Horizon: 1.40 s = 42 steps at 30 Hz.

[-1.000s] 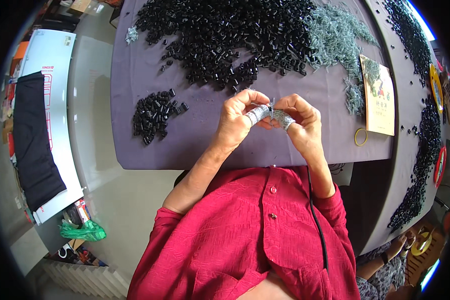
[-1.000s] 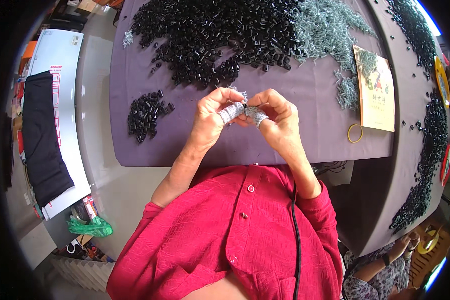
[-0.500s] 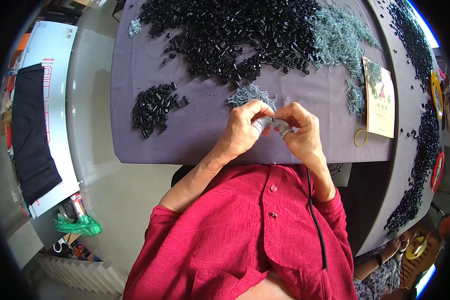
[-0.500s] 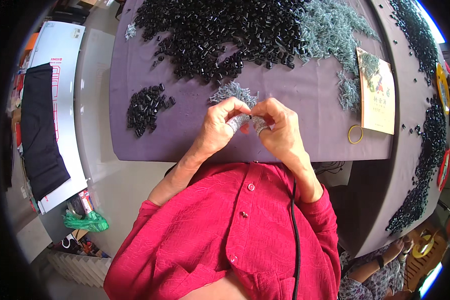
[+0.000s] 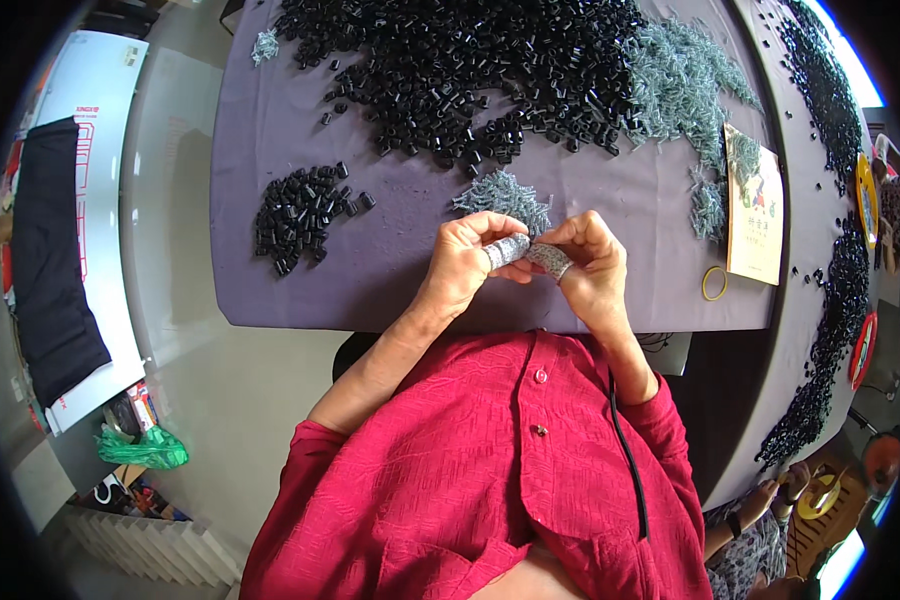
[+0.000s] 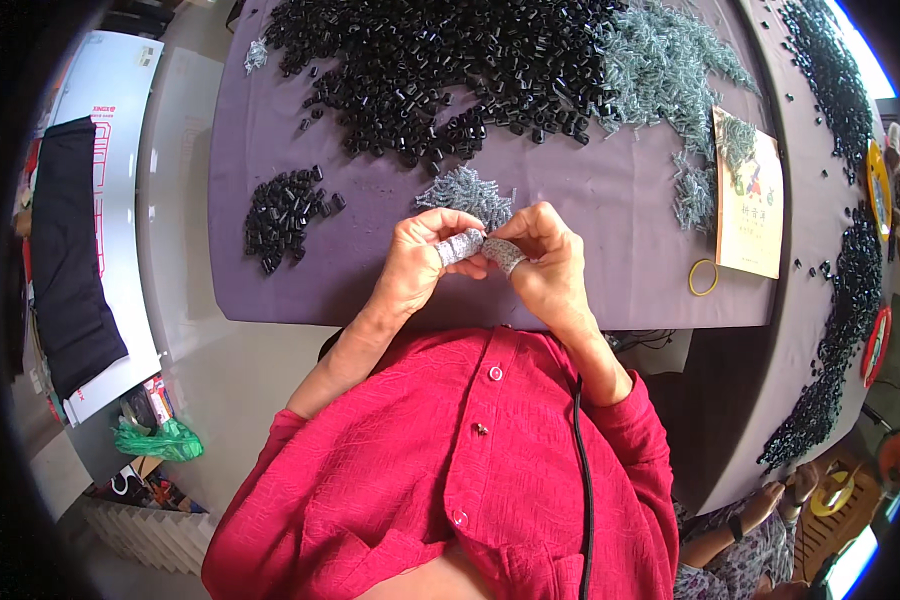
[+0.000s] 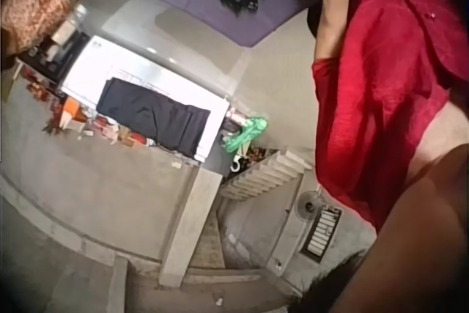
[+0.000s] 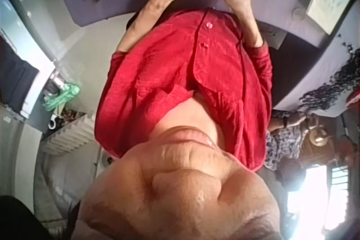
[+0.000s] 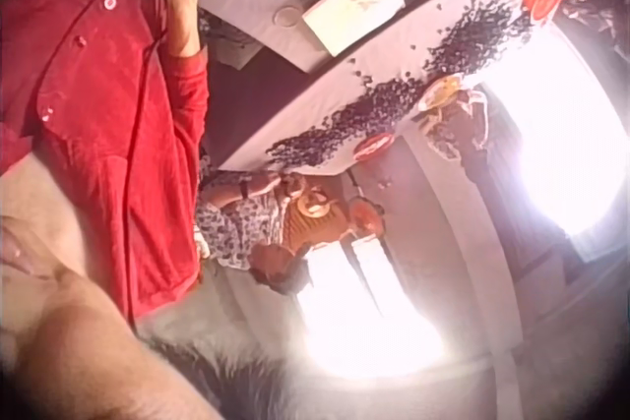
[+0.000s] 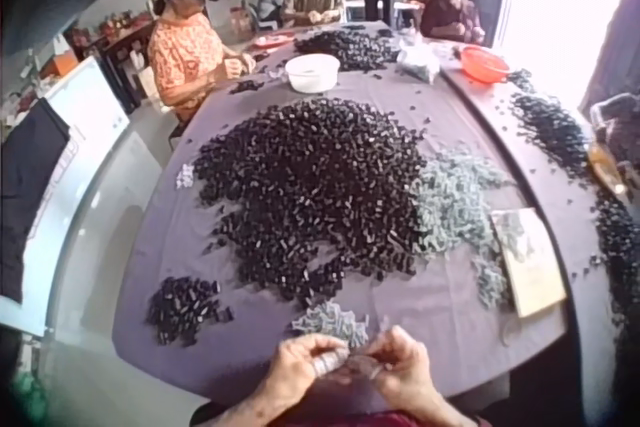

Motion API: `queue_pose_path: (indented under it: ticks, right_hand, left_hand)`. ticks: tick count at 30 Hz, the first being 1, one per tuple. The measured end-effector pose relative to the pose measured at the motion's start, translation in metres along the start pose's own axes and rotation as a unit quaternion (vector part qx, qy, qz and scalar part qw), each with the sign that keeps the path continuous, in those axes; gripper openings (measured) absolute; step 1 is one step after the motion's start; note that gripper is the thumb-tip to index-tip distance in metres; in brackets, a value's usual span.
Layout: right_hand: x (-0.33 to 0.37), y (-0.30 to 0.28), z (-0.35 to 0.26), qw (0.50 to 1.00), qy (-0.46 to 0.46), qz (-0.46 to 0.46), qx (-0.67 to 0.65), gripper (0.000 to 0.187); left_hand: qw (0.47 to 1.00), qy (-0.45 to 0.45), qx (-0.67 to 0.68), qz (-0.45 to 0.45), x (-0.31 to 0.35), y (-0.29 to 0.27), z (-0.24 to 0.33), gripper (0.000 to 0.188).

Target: Sorting and grouping small black plastic components on a table.

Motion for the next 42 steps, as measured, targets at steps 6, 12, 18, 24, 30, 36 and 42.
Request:
queue_pose_path:
  ticks: [6, 12, 18, 24, 30, 36, 42]
  right_hand:
    - [-0.003, 0.000, -0.001, 1.000, -0.003, 0.012, 0.000, 0.017]
    - [-0.015, -0.007, -0.014, 0.995, -0.040, -0.020, 0.090, 0.017]
    - [-0.071, -0.031, -0.038, 0.953, -0.097, -0.001, 0.286, 0.015]
    - [-0.095, -0.030, -0.036, 0.826, -0.192, 0.084, 0.524, 0.020]
    - [-0.098, -0.024, -0.032, 0.792, -0.171, 0.056, 0.583, 0.028]
    - [-0.084, -0.021, -0.022, 0.758, -0.207, 0.081, 0.614, 0.016]
    - [-0.070, -0.034, -0.026, 0.851, -0.229, 0.068, 0.468, 0.030]
  left_hand:
    - [1.000, 0.011, -0.011, -0.023, -0.003, -0.001, 0.001, 0.009]
    - [0.999, 0.030, -0.003, -0.038, -0.012, 0.004, 0.007, 0.008]
    - [0.998, 0.053, 0.014, 0.024, -0.021, -0.004, 0.013, 0.009]
    - [0.998, 0.044, 0.039, 0.031, -0.020, -0.012, 0.014, 0.014]
    - [0.996, 0.053, 0.055, 0.040, -0.018, -0.009, 0.016, 0.014]
    - [0.996, 0.063, 0.039, 0.042, -0.019, -0.002, 0.018, 0.014]
    - [0.997, 0.066, 0.031, 0.038, -0.018, 0.003, 0.015, 0.013]
Point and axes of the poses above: each hand's wrist, its own x-axis away from the middle knuckle, its own y-axis out of the palm, z = x × y, the point moved 4 cm from there along -x, towards the middle knuckle, and after that the axes turned 5 degrees about y, right-handed, at the moved point
